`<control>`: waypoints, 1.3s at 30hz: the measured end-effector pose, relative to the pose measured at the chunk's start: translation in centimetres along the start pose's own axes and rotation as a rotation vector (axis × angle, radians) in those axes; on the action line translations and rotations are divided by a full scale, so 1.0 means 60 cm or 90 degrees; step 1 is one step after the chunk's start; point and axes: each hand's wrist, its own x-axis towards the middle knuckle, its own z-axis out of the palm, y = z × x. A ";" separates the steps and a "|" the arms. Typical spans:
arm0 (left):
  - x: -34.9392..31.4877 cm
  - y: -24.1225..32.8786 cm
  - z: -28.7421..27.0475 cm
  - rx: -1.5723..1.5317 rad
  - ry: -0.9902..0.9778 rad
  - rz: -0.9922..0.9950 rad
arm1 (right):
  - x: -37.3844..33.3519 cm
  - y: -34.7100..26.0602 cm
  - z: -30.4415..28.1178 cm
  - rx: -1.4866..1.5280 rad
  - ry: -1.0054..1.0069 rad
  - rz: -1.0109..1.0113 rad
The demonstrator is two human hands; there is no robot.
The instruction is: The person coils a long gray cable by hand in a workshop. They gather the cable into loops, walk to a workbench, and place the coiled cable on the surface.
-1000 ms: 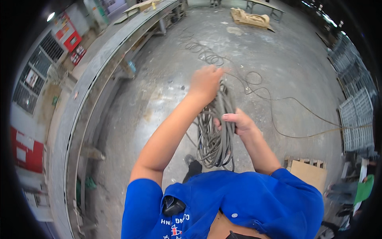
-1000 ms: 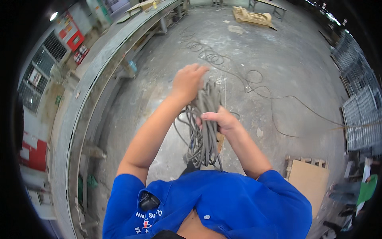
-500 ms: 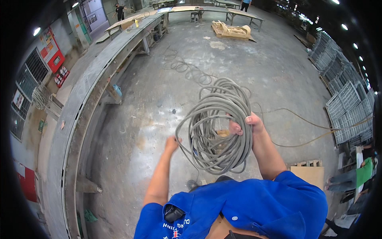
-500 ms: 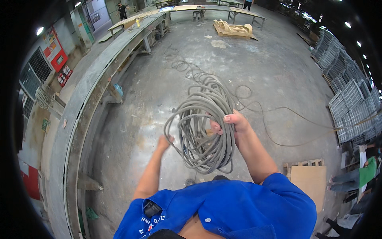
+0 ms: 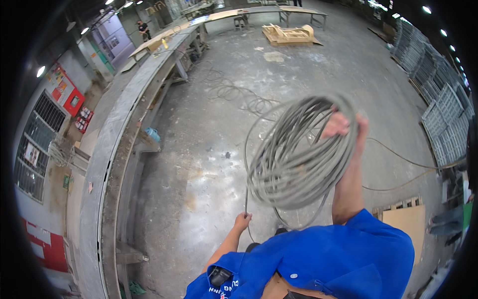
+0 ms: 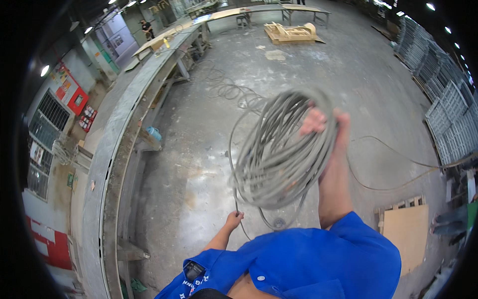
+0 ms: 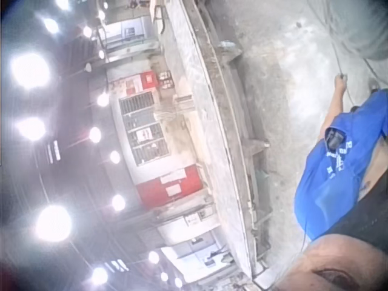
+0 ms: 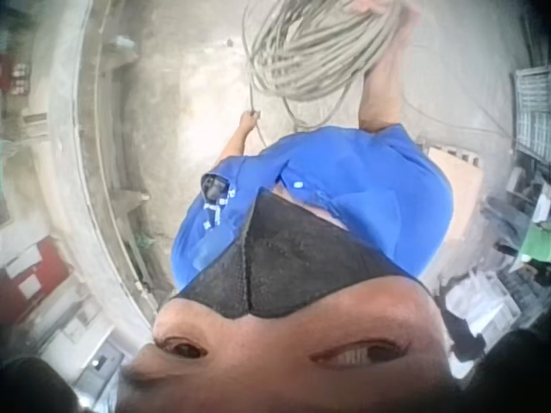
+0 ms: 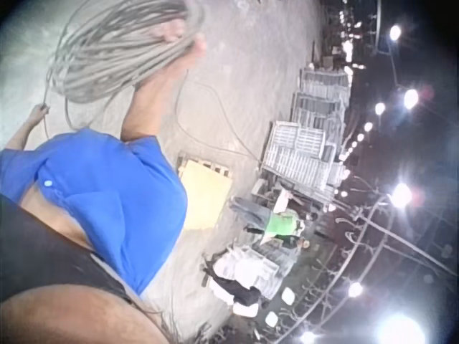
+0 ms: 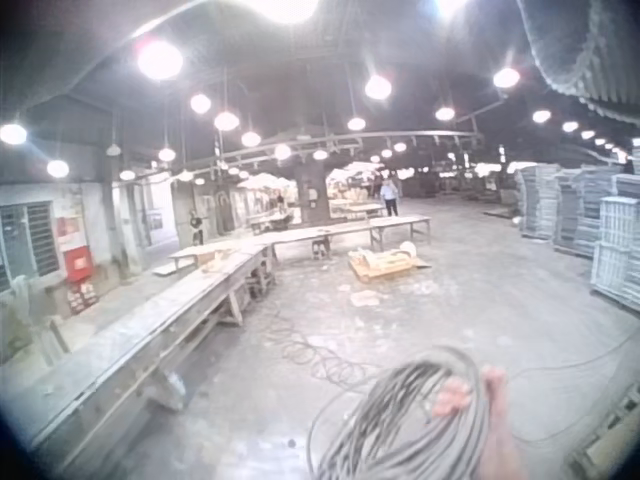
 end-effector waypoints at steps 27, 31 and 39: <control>0.231 0.675 -0.634 0.170 0.296 0.953 | 0.265 0.166 -0.209 -0.496 0.358 0.060; 0.379 0.697 -0.653 0.136 0.225 0.934 | 0.380 0.281 -0.245 -0.351 0.276 0.212; 0.722 0.608 -0.796 -0.158 0.031 0.492 | 0.723 0.476 -0.327 -0.318 -0.037 0.521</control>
